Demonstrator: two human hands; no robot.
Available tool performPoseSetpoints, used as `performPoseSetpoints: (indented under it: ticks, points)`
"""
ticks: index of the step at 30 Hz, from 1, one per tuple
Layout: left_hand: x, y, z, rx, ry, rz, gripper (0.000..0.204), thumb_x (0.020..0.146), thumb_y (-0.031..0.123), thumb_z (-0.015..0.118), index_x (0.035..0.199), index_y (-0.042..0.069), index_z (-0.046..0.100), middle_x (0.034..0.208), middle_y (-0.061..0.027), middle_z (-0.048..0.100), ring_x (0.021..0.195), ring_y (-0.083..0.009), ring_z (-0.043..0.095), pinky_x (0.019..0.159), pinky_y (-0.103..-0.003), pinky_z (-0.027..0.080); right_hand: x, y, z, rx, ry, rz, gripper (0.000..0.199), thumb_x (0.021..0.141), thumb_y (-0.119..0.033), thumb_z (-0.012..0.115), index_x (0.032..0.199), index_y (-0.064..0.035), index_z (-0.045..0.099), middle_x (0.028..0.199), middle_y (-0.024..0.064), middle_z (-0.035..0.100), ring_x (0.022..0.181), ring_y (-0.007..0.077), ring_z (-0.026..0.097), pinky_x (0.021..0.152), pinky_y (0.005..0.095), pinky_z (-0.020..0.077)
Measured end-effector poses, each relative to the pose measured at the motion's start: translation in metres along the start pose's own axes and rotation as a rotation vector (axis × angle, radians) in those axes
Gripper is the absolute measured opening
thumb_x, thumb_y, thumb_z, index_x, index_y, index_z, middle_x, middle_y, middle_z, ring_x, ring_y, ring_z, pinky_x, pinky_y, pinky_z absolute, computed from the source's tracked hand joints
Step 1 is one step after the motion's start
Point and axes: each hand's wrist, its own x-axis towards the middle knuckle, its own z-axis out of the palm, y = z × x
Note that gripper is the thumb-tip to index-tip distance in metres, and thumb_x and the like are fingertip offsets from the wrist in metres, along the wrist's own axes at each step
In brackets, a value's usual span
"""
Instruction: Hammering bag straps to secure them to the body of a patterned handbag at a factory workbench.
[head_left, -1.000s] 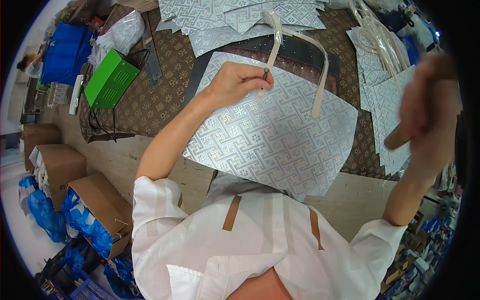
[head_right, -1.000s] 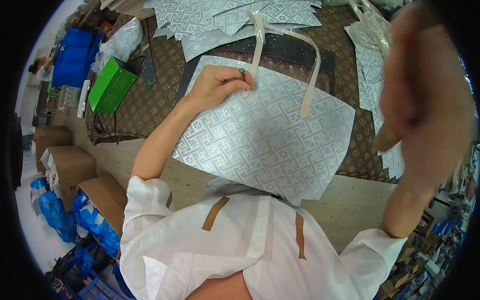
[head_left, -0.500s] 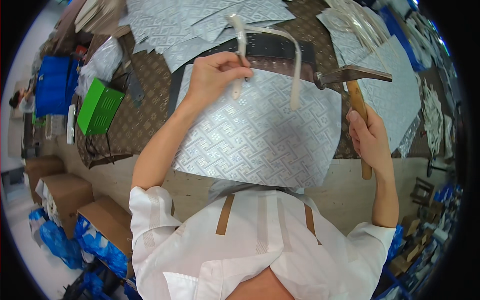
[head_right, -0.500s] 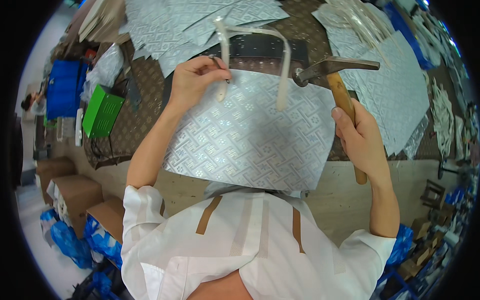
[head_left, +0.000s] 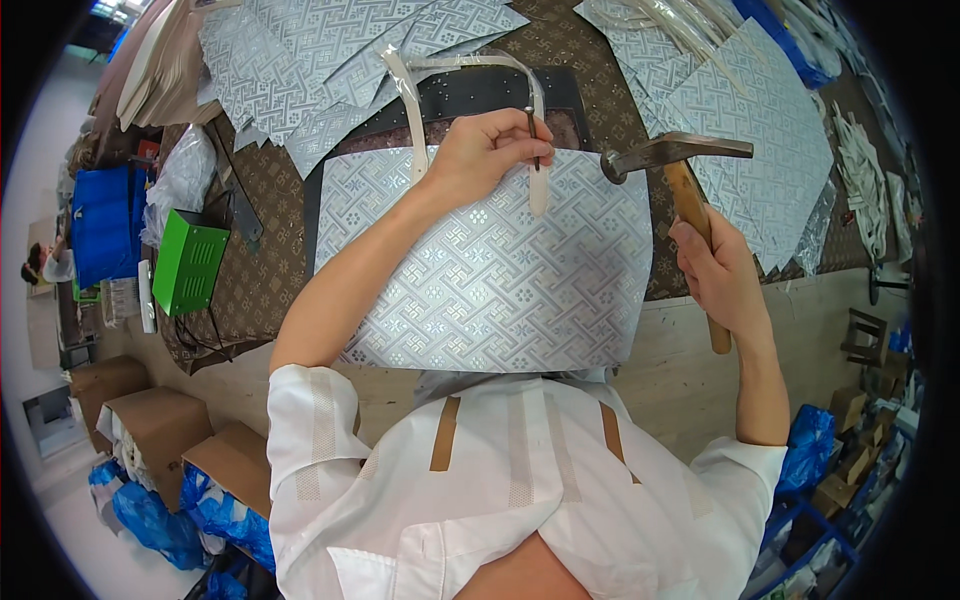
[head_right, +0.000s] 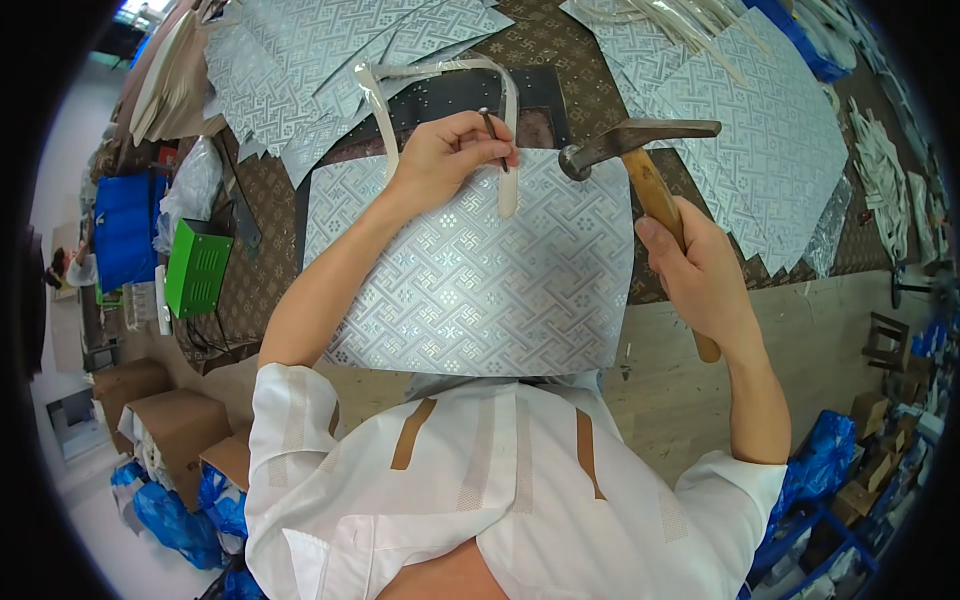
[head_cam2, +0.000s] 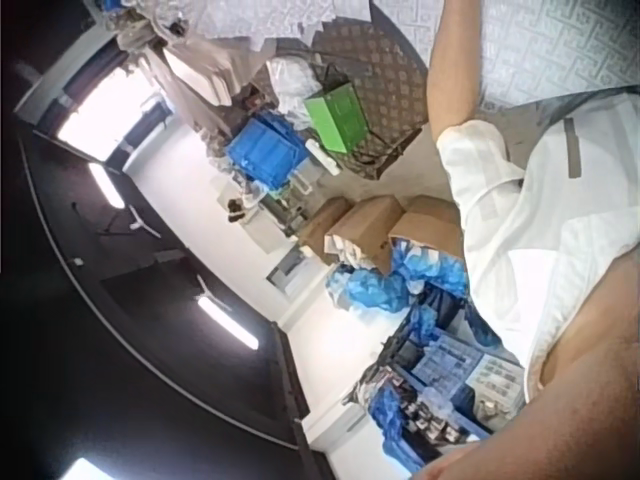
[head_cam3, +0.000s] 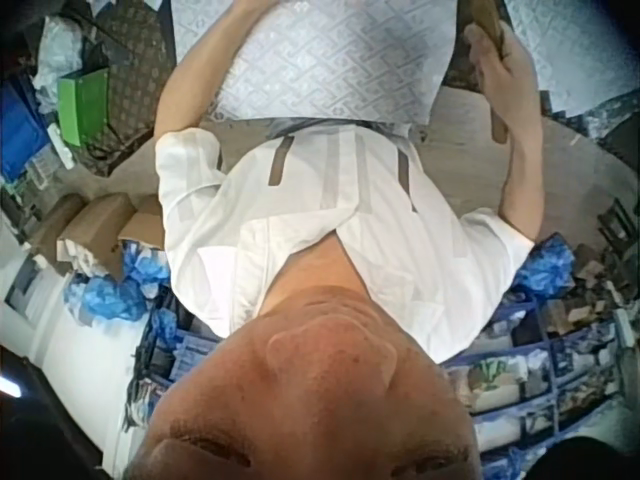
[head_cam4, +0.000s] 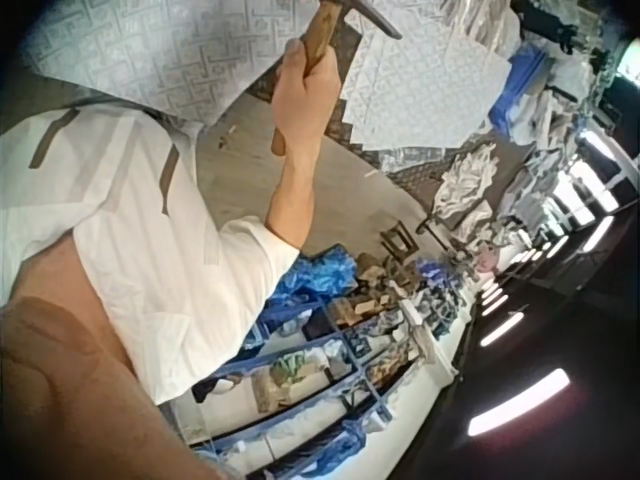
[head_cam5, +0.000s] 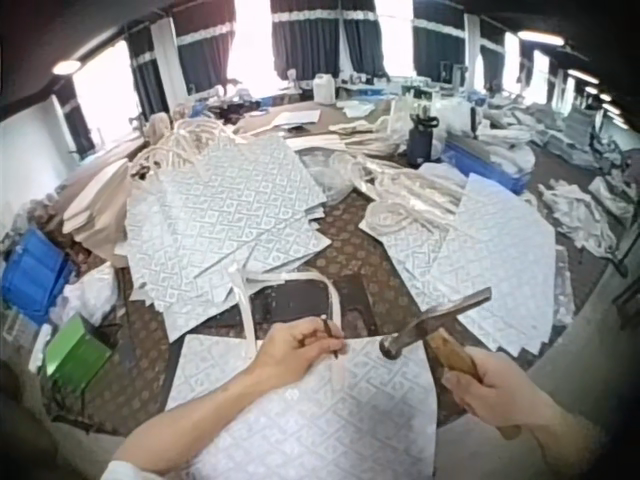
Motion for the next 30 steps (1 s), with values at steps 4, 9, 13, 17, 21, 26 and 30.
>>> performPoseSetpoints:
  ticks: [4,9,13,17,21,26,30]
  points:
    - [0.002,-0.001,0.001,-0.008,-0.003,-0.007,0.013,0.092,0.004,0.063,0.101,-0.005,0.064,0.088,-0.0088,0.072,0.084,-0.0115,0.068,0.076,-0.023,0.053,0.002,-0.001,0.000,-0.013,-0.004,-0.020,0.018,0.100,-0.025,0.054,0.099,-0.0067,0.055,0.065,-0.0057,0.044,0.048,0.0000,0.034,0.040,0.0183,0.0278]
    - [0.003,-0.005,0.001,-0.011,0.000,0.007,0.011,0.092,0.004,0.063,0.099,-0.004,0.065,0.088,-0.0084,0.072,0.082,-0.0102,0.067,0.075,-0.023,0.053,0.003,-0.004,0.000,-0.034,-0.016,-0.046,0.017,0.100,-0.024,0.054,0.099,-0.0071,0.056,0.065,-0.0056,0.045,0.049,-0.0001,0.035,0.040,0.0183,0.0282]
    - [0.001,0.003,0.005,0.183,-0.009,0.055,0.011,0.090,0.004,0.065,0.096,-0.004,0.067,0.088,-0.0069,0.072,0.080,-0.0096,0.067,0.072,-0.022,0.053,0.007,-0.029,-0.011,-0.252,0.061,-0.220,0.016,0.101,-0.023,0.053,0.100,-0.0074,0.058,0.066,-0.0062,0.047,0.049,0.0001,0.037,0.040,0.0180,0.0286]
    - [-0.003,-0.002,0.003,0.234,0.015,0.140,0.010,0.089,0.005,0.066,0.094,-0.003,0.069,0.086,-0.0054,0.073,0.078,-0.0097,0.067,0.071,-0.022,0.053,0.003,-0.124,-0.066,0.157,-0.114,-0.466,0.015,0.101,-0.020,0.051,0.098,-0.0076,0.059,0.066,-0.0036,0.051,0.050,0.0043,0.044,0.044,0.0214,0.0338]
    - [-0.002,-0.003,0.004,0.316,0.001,0.175,0.012,0.087,0.005,0.068,0.095,-0.004,0.069,0.085,-0.0050,0.073,0.077,-0.0103,0.068,0.071,-0.023,0.053,0.009,-0.112,-0.032,0.276,-0.032,-0.600,0.014,0.100,-0.017,0.051,0.095,-0.0062,0.058,0.066,0.0013,0.052,0.060,0.0099,0.054,0.054,0.0273,0.0411]
    - [-0.004,0.001,0.008,0.416,0.027,0.251,0.010,0.086,0.004,0.068,0.093,-0.003,0.070,0.086,-0.0058,0.074,0.077,-0.0108,0.068,0.071,-0.023,0.053,0.027,-0.053,0.006,-0.497,-0.046,-0.158,0.014,0.099,-0.020,0.055,0.097,-0.0065,0.054,0.064,-0.0023,0.046,0.057,0.0051,0.045,0.052,0.0245,0.0372]
    - [-0.012,0.006,0.013,0.145,0.163,0.081,0.007,0.086,0.001,0.067,0.092,-0.003,0.071,0.085,-0.0066,0.073,0.076,-0.0111,0.069,0.070,-0.023,0.054,-0.005,-0.050,-0.006,-0.187,0.045,-0.013,0.014,0.099,-0.021,0.055,0.097,-0.0073,0.053,0.064,-0.0050,0.044,0.050,0.0016,0.038,0.044,0.0211,0.0323]
